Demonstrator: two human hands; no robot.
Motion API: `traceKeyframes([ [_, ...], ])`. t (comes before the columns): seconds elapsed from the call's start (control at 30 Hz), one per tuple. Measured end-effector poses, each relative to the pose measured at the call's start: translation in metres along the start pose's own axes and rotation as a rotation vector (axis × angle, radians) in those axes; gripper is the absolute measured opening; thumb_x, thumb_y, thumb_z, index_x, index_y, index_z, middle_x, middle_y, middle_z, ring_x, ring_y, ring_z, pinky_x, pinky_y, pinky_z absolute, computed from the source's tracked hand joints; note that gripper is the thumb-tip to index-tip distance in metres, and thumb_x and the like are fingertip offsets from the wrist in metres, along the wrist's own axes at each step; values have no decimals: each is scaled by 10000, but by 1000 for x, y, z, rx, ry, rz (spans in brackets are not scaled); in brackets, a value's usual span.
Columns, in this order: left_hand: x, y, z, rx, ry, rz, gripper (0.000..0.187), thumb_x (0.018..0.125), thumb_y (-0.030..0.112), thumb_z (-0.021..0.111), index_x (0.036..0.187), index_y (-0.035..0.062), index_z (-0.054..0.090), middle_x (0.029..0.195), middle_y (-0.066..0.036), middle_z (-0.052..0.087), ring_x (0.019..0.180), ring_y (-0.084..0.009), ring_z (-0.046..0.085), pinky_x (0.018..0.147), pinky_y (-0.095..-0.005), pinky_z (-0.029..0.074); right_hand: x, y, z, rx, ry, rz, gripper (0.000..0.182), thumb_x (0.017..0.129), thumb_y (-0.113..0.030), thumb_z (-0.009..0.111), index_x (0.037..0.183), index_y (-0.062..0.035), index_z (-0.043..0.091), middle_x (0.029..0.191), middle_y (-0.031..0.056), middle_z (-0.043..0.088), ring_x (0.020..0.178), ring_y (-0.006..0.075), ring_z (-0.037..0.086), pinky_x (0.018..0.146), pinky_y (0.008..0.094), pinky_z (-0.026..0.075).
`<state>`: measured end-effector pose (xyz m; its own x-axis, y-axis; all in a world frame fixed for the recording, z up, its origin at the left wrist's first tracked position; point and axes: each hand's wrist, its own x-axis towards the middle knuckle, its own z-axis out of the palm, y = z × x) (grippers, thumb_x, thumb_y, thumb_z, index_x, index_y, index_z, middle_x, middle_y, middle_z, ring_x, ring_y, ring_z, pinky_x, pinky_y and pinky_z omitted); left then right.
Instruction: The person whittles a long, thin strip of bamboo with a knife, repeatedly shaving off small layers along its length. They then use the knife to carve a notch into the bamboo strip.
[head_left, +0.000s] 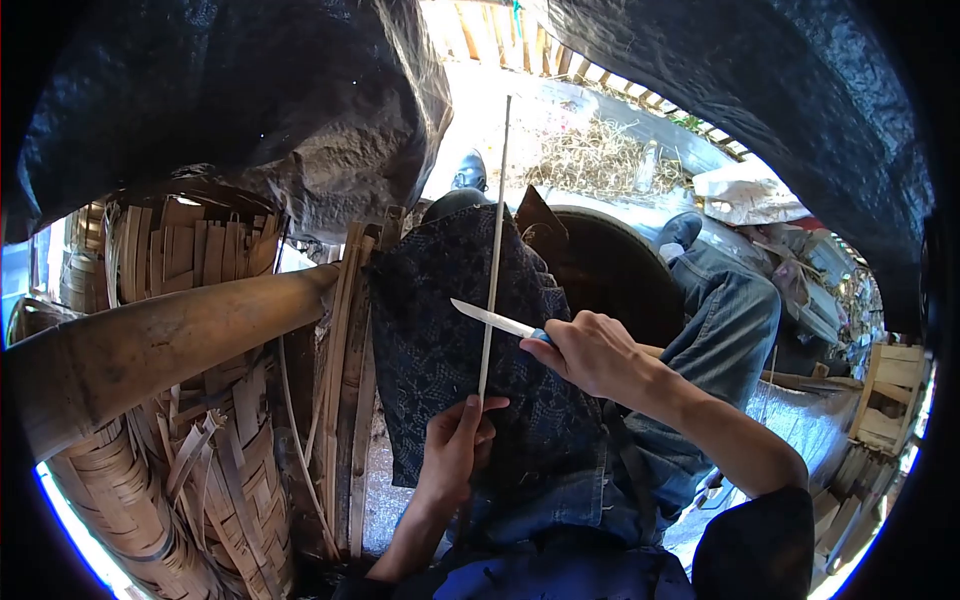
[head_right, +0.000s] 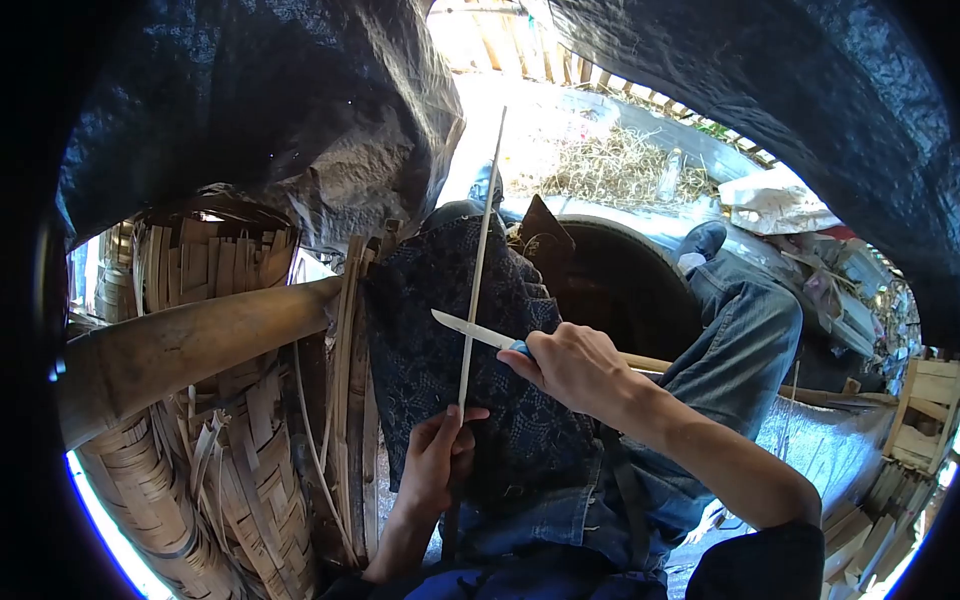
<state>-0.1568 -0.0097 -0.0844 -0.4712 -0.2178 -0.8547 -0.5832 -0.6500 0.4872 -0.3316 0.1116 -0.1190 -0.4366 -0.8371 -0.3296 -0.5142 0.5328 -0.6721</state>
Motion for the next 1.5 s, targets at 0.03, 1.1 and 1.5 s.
traceKeyframes([
  [0.03,0,1,-1,8,-15,-17,329,964,287,422,1013,10,594,558,80,331,408,-1,242,376,-185,174,3,1,4,12,-12,-5,526,919,-411,475,561,-28,515,411,112,484,342,246,521,357,365,430],
  [1.1,0,1,1,-43,64,-24,326,959,290,446,996,10,611,560,86,336,426,7,237,389,-188,162,30,2,21,-73,73,-37,590,914,-444,459,518,-11,526,421,125,503,383,248,562,373,366,467],
  [1.5,1,-4,0,-37,54,7,291,947,298,469,981,41,601,550,85,332,396,-4,240,361,-189,166,44,-4,20,14,98,3,516,902,-402,507,549,-25,504,430,145,501,388,286,555,377,370,452],
])
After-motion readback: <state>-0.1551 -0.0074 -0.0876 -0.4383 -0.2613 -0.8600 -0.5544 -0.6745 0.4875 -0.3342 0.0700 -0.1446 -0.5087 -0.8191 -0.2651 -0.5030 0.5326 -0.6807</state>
